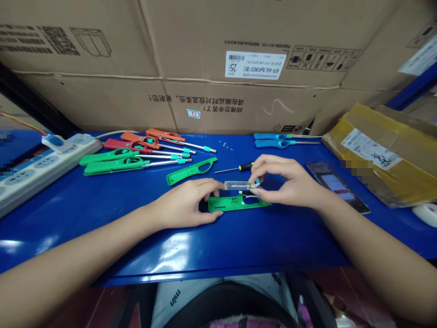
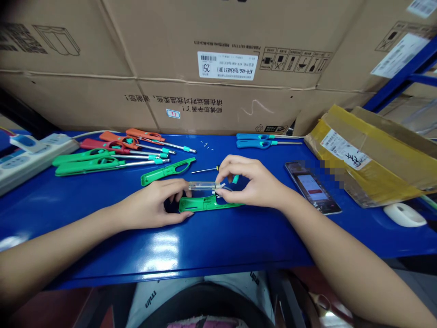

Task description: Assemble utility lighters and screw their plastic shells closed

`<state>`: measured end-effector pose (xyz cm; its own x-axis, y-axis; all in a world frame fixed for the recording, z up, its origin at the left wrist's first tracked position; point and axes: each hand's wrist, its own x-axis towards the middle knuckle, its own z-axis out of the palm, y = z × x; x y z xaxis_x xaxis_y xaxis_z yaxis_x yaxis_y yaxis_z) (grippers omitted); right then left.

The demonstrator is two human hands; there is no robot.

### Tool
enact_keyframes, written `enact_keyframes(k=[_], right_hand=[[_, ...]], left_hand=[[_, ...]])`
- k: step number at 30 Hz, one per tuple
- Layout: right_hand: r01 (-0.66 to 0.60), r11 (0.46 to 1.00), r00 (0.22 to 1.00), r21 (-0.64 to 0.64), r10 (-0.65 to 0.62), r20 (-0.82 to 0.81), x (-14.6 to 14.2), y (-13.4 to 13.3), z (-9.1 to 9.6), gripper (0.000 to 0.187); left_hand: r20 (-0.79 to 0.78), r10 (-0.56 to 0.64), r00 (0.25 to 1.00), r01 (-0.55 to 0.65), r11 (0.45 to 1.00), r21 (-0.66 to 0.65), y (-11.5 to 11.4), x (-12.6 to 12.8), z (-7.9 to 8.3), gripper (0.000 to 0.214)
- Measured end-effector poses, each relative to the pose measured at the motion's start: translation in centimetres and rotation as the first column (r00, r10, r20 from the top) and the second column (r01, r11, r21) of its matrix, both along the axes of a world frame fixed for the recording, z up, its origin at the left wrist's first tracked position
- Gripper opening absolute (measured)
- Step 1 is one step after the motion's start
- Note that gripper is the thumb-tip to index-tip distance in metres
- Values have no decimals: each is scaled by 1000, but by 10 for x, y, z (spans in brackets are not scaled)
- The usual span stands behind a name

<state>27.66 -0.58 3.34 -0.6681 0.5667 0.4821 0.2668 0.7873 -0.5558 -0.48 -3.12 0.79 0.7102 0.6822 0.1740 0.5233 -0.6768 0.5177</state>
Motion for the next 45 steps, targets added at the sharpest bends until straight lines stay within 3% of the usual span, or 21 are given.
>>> enact_keyframes(k=[7, 14, 20, 25, 31, 37, 45], right_hand=[[107, 989, 987, 103, -93, -129, 5, 1, 7, 12], [147, 978, 957, 145, -104, -269, 6, 5, 5, 18], [173, 974, 947, 143, -125, -298, 7, 5, 8, 16], [85, 991, 988, 100, -71, -137, 1, 0, 4, 13], [-56, 998, 992, 28, 52, 115, -12, -2, -17, 10], [-88, 995, 983, 47, 79, 167, -16, -3, -27, 8], [-95, 981, 964, 171, 48, 260, -16, -3, -28, 11]], left_hand=[[14, -6, 1000, 6, 1000, -21, 0, 0, 1, 46], [6, 3, 1000, -3, 999, -33, 1, -1, -1, 48], [12, 7, 1000, -7, 999, -35, 1, -1, -1, 48], [26, 15, 1000, -15, 1000, -27, 2, 1, 0, 47], [38, 18, 999, -18, 1000, -17, 1, 1, -1, 49], [46, 21, 999, -20, 1000, -16, 1, 1, -2, 45], [40, 8, 999, -7, 1000, -14, 1, 1, -2, 43]])
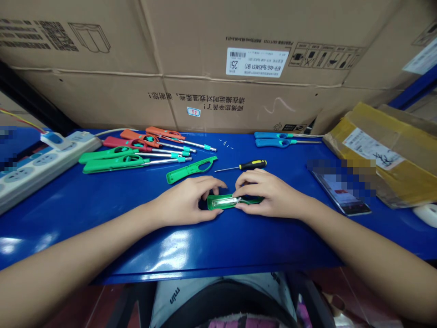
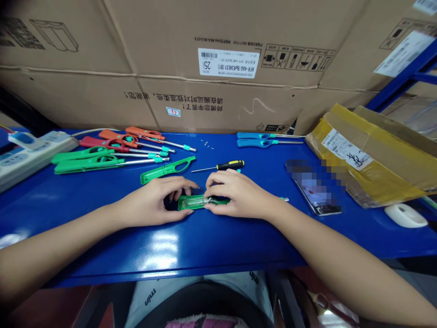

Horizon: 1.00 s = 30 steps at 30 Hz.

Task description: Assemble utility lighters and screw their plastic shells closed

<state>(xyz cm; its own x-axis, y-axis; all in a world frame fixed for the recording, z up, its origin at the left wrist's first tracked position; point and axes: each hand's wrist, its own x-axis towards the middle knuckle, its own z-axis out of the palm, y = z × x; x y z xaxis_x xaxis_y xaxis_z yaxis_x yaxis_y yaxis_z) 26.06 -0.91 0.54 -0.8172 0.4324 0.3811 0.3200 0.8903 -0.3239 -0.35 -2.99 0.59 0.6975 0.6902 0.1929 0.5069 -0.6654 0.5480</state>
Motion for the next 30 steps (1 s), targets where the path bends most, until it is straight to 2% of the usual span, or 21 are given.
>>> enact_keyframes(k=[4, 11, 18, 22, 27, 30], right_hand=[[1, 1000, 999, 26, 0, -49, 0, 1, -1, 11], [-27, 999, 997, -25, 25, -74, -2, 2, -2, 10], [-23, 1000, 999, -12, 23, 25, -1, 1, -4, 14], [-7, 1000, 998, 2, 7, 70, -1, 2, -2, 17], [105, 994, 994, -44, -105, 4, 0, 1, 1, 17], [176, 984, 983, -34, -174, 66, 3, 3, 4, 13]], left_hand=[[-6, -1, 1000, 0, 1000, -10, 0, 0, 1, 43], [-6, -1, 1000, 1, 1000, -9, 0, 1, 1, 40], [2, -8, 1000, 8, 1000, 20, -1, 1, 1, 39], [15, 0, 1000, -1, 1000, 15, -2, 2, 3, 28], [9, 6, 1000, -6, 1000, 15, -2, 3, 3, 24], [9, 15, 1000, -15, 1000, 8, -2, 3, 2, 24]])
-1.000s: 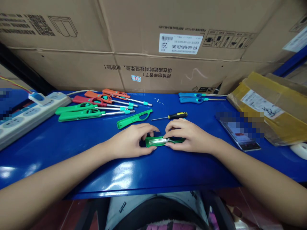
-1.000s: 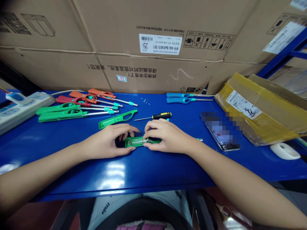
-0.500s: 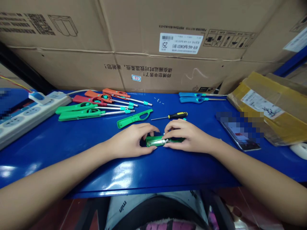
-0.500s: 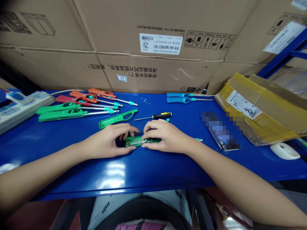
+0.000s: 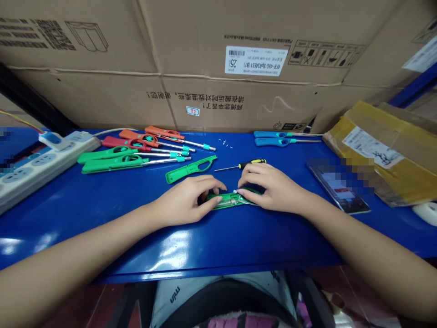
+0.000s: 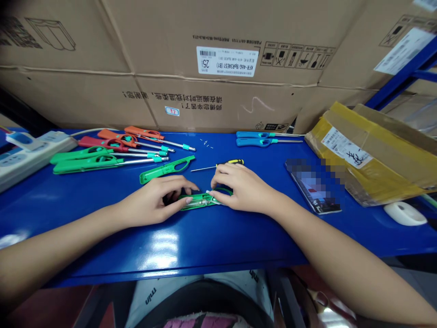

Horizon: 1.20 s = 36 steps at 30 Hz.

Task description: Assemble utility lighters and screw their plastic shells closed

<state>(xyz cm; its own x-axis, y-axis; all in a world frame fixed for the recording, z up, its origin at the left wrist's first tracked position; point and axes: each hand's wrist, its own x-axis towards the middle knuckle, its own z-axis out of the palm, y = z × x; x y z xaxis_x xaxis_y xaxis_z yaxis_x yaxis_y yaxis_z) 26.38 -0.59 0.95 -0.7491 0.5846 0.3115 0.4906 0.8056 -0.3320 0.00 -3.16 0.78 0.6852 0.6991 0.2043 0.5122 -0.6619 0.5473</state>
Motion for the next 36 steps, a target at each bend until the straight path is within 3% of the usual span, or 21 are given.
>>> enact_keyframes(k=[4, 17, 25, 31, 36], right_hand=[[4, 999, 997, -46, -1, 79, 2, 1, 5, 14], [-101, 992, 995, -70, 102, 9, -3, -4, -2, 23], [-139, 988, 990, -65, 139, -3, -6, -5, -8, 17], [-95, 995, 992, 27, 93, 81, -8, -9, -4, 17], [3, 999, 1000, -34, -4, -18, -3, -6, 4, 14]], left_hand=[[4, 0, 1000, 0, 1000, -11, 0, 0, -1, 23], [-79, -31, 996, 31, 1000, -1, -3, -1, -1, 25], [-56, -29, 998, 27, 999, -32, -2, 0, 0, 23], [-11, -23, 1000, 23, 998, -54, 1, 0, -1, 20], [-3, -6, 1000, 6, 997, -77, 2, 1, 0, 21]])
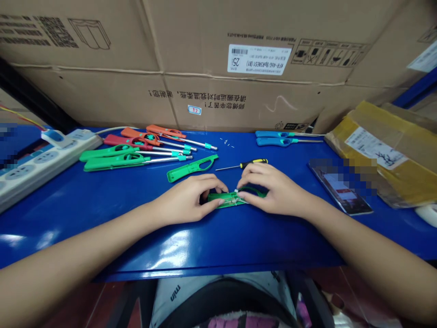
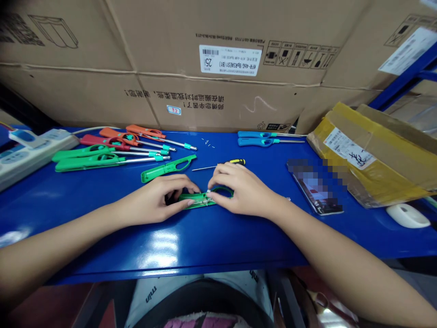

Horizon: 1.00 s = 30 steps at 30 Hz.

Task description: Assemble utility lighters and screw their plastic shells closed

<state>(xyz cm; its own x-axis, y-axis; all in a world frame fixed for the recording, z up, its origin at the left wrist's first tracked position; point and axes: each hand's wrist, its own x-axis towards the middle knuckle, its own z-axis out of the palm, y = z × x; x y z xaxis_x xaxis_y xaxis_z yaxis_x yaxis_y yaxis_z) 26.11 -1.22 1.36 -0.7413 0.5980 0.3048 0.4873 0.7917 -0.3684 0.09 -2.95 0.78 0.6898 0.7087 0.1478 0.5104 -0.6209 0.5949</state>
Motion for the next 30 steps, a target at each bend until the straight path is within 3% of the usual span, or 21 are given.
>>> enact_keyframes(k=[3, 7, 16, 24, 30], right_hand=[[59, 998, 997, -18, -58, 49, 5, 4, 3, 11], [0, 998, 993, -67, 7, 117, 7, 6, 0, 10], [-12, 968, 997, -251, -8, -79, 5, 2, 8, 5], [146, 934, 958, -327, -216, -189, 6, 2, 15, 12], [89, 944, 988, -316, -124, -91, 2, 2, 9, 9]], left_hand=[[-12, 14, 1000, -14, 1000, -12, 0, 0, 0, 22], [-12, -21, 1000, 20, 999, -27, 0, -3, 0, 22], [-60, -108, 992, 108, 994, 0, 5, -8, 4, 24], [-73, -116, 991, 117, 993, 10, 5, -11, 6, 23], [-59, -124, 991, 127, 991, 45, 5, -10, 5, 24]])
